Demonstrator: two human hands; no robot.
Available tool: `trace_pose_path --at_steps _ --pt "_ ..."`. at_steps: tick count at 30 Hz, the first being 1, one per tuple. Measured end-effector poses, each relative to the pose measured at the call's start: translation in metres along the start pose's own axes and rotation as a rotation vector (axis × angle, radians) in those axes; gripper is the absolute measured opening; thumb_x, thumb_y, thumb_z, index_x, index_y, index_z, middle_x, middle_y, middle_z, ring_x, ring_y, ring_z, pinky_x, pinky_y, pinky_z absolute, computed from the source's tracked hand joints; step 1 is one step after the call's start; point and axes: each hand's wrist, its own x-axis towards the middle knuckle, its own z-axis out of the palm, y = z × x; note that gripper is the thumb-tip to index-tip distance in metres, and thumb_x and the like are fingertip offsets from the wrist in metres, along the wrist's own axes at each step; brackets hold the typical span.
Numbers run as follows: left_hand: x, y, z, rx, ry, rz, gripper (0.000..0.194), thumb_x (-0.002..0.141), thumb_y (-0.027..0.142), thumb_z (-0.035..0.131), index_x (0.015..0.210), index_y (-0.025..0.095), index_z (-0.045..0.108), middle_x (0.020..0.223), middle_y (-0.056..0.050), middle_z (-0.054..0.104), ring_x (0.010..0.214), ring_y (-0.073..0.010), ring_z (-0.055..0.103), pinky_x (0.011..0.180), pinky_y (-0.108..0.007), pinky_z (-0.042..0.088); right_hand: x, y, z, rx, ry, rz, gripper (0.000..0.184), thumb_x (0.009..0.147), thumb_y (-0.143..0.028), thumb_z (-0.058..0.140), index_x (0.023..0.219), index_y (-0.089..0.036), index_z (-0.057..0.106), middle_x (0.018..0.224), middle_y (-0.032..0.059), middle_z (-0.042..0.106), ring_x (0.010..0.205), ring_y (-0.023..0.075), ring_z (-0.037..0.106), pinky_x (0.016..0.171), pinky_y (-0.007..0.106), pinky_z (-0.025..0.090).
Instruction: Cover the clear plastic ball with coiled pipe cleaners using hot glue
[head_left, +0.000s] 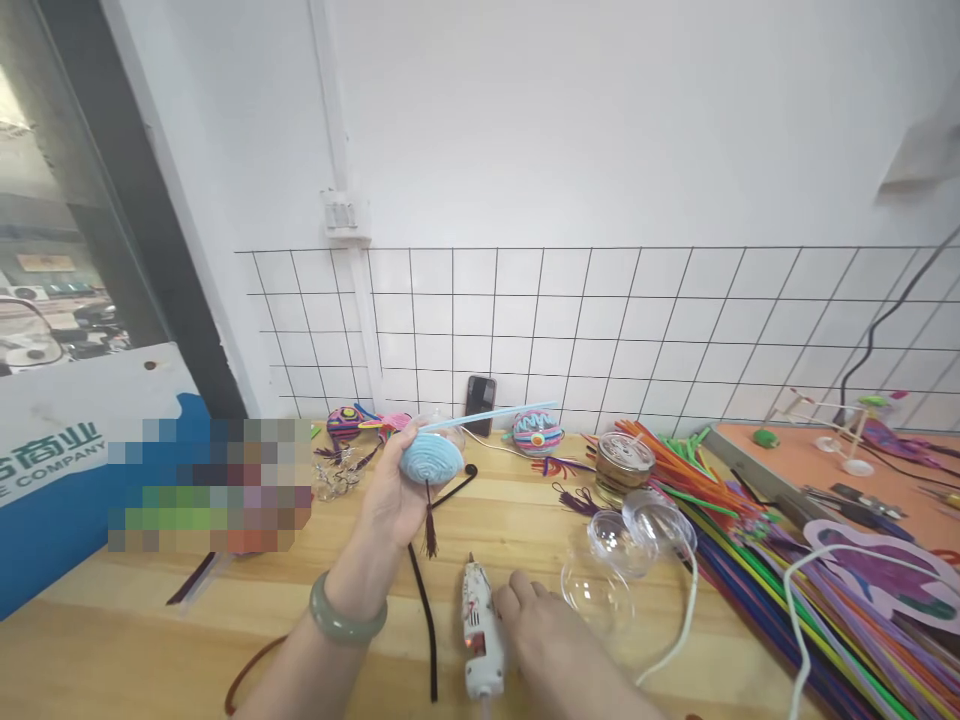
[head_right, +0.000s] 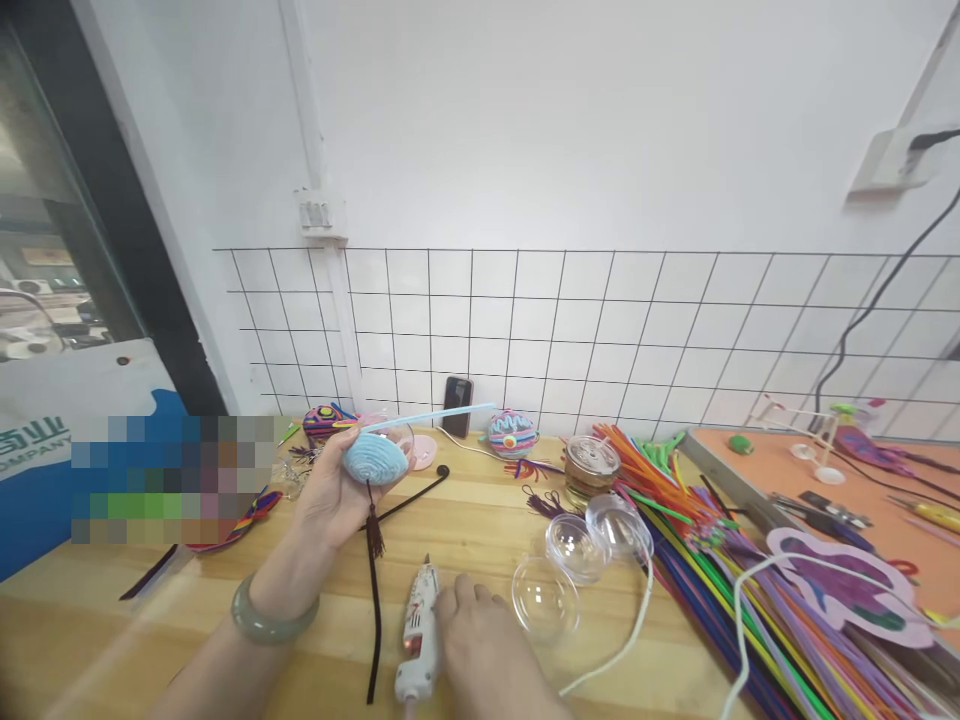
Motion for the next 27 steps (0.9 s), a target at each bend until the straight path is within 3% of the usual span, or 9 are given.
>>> trace_pose_path --at_steps 4,6,8,11,14,19,27 --pt "0.002 0.004 -0.003 -0.009 -0.029 0.056 0.026 0.074 0.028 0.065 0.098 0.017 0.062 0.089 -0.005 0.069 0.08 -0.0208 0.067 0.067 -0.033 0.057 -0.017 0.016 -0.039 0.116 0.098 -0.052 0.032 0.073 0.0 0.051 0.097 -0.018 0.061 0.103 0.0082 0.065 0.087 0.0204 0.066 0.074 0.028 0.05" --pt "0.003 0.004 -0.003 -0.019 -0.039 0.087 0.028 0.072 0.029 0.068 0.096 0.017 0.063 0.089 -0.004 0.068 0.081 -0.0202 0.067 0.069 -0.032 0.056 -0.03 0.026 -0.058 0.35 0.25 -0.107 0.016 0.085 -0.011 0.05 0.093 -0.02 0.059 0.095 0.0055 0.064 0.082 0.0184 0.064 0.072 0.028 0.051" --pt "0.002 0.003 -0.002 -0.026 -0.041 0.116 0.029 0.069 0.029 0.07 0.095 0.017 0.064 0.09 -0.003 0.068 0.083 -0.0195 0.066 0.071 -0.031 0.055 -0.042 0.037 -0.068 0.519 0.377 -0.118 0.017 0.094 -0.025 0.043 0.09 -0.022 0.059 0.085 0.0033 0.064 0.075 0.0179 0.062 0.068 0.028 0.052" --pt "-0.001 -0.001 0.001 -0.018 -0.056 0.158 0.034 0.066 0.027 0.075 0.097 0.018 0.063 0.092 -0.002 0.068 0.082 -0.0177 0.066 0.07 -0.028 0.054 -0.052 0.049 -0.068 0.641 0.487 -0.058 0.029 0.095 -0.044 0.044 0.103 -0.024 0.063 0.099 0.007 0.067 0.092 0.0234 0.064 0.075 0.033 0.056" --pt "-0.005 -0.008 0.003 0.013 -0.063 0.187 0.041 0.066 0.026 0.077 0.103 0.019 0.061 0.094 -0.003 0.068 0.081 -0.0161 0.065 0.067 -0.025 0.051 -0.056 0.052 -0.062 0.674 0.482 -0.037 0.038 0.094 -0.049 0.046 0.12 -0.026 0.06 0.116 0.0083 0.065 0.11 0.0275 0.059 0.092 0.041 0.053" --pt "-0.011 -0.017 0.007 0.076 -0.082 0.19 0.05 0.067 0.03 0.078 0.111 0.02 0.057 0.098 -0.005 0.069 0.089 -0.0196 0.065 0.072 -0.028 0.05 -0.057 0.048 -0.065 0.717 0.498 -0.064 0.035 0.093 -0.049 0.049 0.113 -0.026 0.065 0.102 0.0072 0.069 0.102 0.0256 0.062 0.092 0.041 0.053" --pt "-0.013 -0.021 0.01 0.101 -0.077 0.205 0.051 0.064 0.031 0.079 0.109 0.02 0.058 0.103 -0.006 0.068 0.093 -0.0205 0.063 0.08 -0.031 0.049 -0.056 0.052 -0.067 0.715 0.491 -0.114 0.03 0.094 -0.044 0.049 0.11 -0.025 0.065 0.101 0.0064 0.068 0.094 0.0223 0.063 0.086 0.037 0.056"
